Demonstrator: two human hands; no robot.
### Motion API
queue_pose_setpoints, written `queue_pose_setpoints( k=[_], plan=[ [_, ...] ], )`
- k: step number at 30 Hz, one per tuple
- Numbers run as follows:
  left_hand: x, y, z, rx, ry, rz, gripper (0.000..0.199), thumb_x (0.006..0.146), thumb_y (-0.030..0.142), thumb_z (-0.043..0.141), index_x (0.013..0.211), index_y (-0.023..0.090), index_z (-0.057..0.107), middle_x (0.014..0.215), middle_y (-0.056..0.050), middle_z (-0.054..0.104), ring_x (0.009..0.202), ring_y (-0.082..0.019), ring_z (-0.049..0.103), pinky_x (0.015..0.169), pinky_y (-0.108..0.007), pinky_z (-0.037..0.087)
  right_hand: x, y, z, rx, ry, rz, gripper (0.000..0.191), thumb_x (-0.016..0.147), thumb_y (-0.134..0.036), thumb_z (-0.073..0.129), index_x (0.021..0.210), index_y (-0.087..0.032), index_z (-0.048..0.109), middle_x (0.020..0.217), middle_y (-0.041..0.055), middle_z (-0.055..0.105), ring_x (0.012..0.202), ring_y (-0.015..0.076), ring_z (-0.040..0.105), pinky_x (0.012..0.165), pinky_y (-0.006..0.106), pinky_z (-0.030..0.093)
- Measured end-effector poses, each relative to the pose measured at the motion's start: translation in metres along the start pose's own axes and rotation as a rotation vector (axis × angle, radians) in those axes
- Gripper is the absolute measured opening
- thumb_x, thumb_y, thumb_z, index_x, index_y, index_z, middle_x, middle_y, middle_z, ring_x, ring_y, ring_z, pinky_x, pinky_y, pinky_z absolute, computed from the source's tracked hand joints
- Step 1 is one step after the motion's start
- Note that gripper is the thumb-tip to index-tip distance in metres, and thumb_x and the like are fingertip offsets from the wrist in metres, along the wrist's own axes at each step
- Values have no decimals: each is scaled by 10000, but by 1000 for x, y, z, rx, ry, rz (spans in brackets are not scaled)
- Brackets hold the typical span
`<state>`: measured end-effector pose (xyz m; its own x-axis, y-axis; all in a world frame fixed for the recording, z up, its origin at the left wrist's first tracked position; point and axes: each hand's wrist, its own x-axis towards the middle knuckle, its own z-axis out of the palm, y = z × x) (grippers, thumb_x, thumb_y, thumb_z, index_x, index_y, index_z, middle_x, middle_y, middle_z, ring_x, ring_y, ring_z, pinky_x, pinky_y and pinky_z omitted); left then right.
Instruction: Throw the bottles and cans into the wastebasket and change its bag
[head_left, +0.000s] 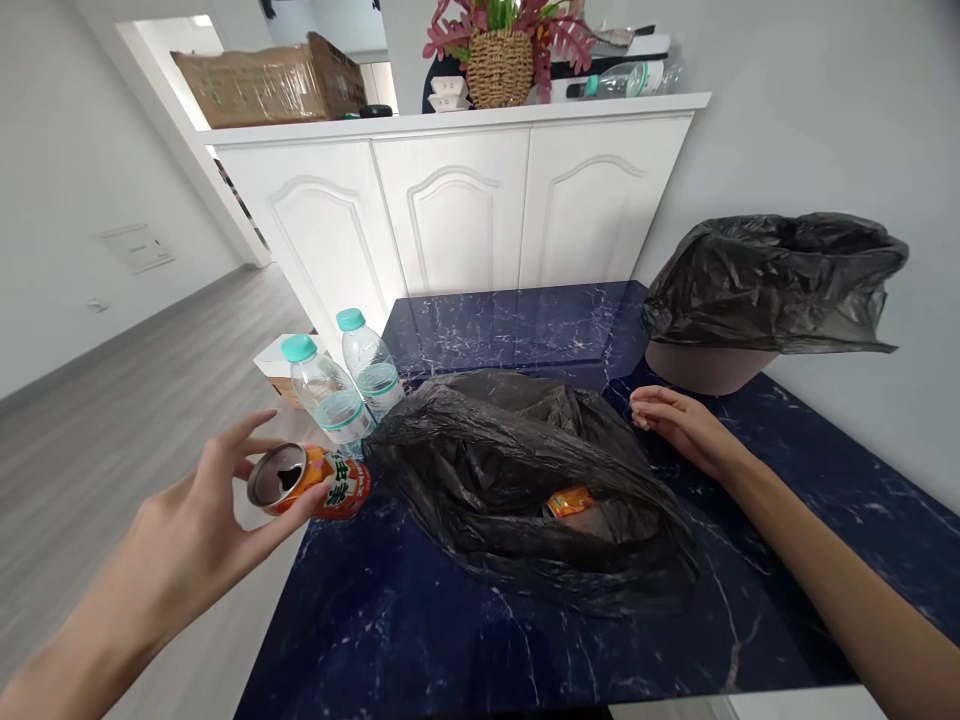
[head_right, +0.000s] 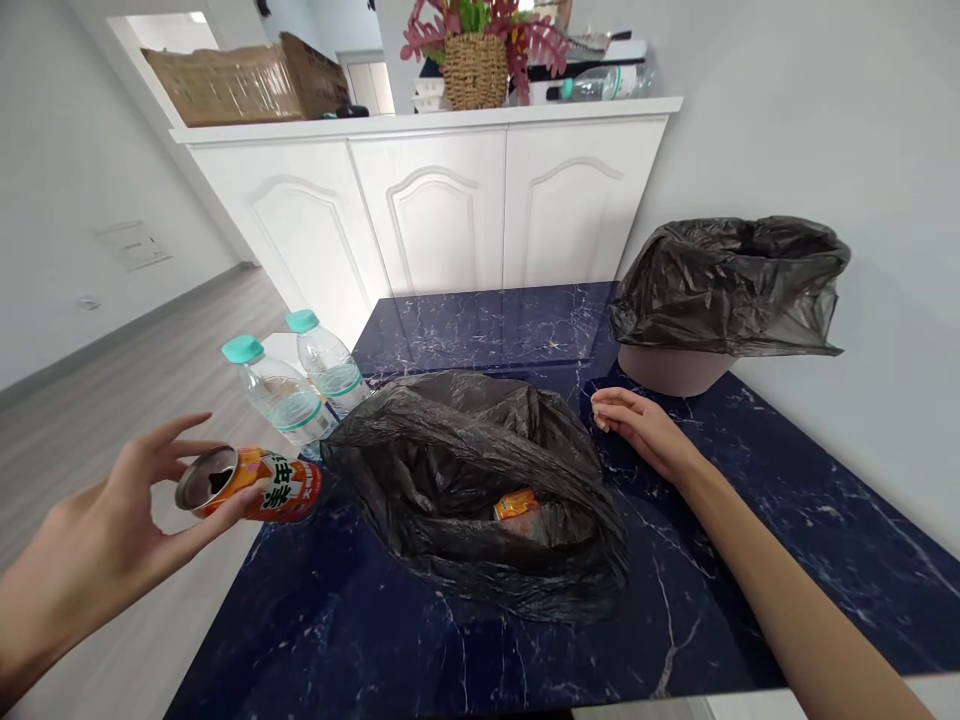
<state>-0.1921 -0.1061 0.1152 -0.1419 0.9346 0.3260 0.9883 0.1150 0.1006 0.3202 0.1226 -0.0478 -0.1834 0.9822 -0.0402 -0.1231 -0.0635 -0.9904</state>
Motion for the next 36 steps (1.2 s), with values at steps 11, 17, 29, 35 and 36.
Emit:
queue_pose_setpoints(
  k=[11,17,29,35,36],
  plan=[
    [29,-4,17,135,-133,-108,757,1018,622,605,1576,215,297,1295,-99,796,987,-359,809,680,-325,507,1,0,-2,3,6,-5,386,706,-467,1008,980,-260,832,884,13,694,790,146,598,761,275,551],
    [29,2,19,141,-149,-112,752,1043,647,562,1599,224,282,1334,-123,765,977,-385,799,639,-327,483,1,-1,0,-2,10,2,379,698,-463,1009,963,-257,831,889,17,693,787,149,592,758,282,550],
    [11,59,39,-354,98,579,223,1075,228,604,1296,251,624,1196,-59,724,1079,-211,718,932,-348,603,-1,-5,1,-26,22,-11,376,706,-476,997,957,-255,825,879,19,678,792,159,589,751,295,539],
    [12,123,60,-518,-315,850,338,1131,243,528,1464,222,587,1468,-103,688,1439,-245,596,1255,-442,493,0,-6,2,-37,19,-26,403,689,-504,997,953,-261,814,868,12,680,778,160,590,754,313,539],
    [11,130,61,-533,-364,874,328,1132,233,518,1447,220,608,1444,-102,706,1408,-243,622,1242,-440,505,0,-6,2,-39,16,-29,400,693,-505,993,953,-262,812,869,12,679,778,160,590,756,316,539]
  ],
)
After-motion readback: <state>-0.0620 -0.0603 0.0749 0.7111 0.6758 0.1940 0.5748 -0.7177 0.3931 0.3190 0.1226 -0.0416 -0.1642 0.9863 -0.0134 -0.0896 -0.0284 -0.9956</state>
